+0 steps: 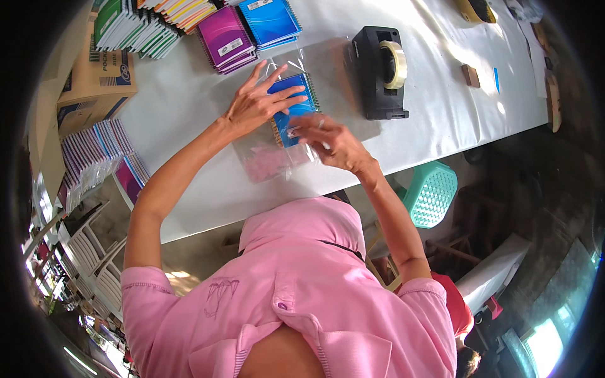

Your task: The person places spiral-bound notebooks into clear plastic sleeves and seals them using a tape dispenser. They handle the notebooks one at a time, inserting them into the packaging and applying tape to close the sleeves.

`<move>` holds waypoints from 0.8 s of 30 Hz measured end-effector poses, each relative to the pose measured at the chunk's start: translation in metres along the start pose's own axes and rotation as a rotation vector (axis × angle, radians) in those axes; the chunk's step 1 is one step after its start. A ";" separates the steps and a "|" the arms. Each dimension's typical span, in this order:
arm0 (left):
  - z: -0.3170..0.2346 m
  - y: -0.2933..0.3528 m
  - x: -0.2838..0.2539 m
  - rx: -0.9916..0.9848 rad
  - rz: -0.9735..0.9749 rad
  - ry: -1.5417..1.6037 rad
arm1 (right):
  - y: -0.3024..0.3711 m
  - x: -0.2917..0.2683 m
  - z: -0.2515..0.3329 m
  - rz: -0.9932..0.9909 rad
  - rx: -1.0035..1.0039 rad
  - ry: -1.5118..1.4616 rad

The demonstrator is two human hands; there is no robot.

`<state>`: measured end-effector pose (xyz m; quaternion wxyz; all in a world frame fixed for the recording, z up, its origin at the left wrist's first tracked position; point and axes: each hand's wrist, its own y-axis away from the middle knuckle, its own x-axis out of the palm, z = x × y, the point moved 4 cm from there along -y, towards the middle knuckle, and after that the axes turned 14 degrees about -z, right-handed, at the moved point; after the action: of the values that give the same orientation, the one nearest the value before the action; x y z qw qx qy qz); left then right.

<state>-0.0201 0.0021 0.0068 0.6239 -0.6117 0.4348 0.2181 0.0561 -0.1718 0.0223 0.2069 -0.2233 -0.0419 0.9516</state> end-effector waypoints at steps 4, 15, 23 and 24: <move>-0.003 -0.004 0.000 -0.002 -0.022 0.001 | -0.009 -0.008 -0.009 -0.118 -0.226 0.503; -0.008 -0.022 0.008 0.023 -0.025 -0.017 | -0.013 -0.018 -0.019 0.037 -0.204 0.574; -0.006 -0.017 0.018 -0.117 0.023 -0.009 | -0.011 -0.010 -0.018 0.082 -0.179 0.591; -0.005 -0.018 0.019 -0.142 0.040 0.006 | -0.010 -0.009 -0.019 0.087 -0.176 0.601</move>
<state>0.0028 -0.0102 0.0026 0.5733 -0.6461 0.4323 0.2590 0.0760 -0.1664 0.0112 0.1489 -0.5131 -0.0512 0.8438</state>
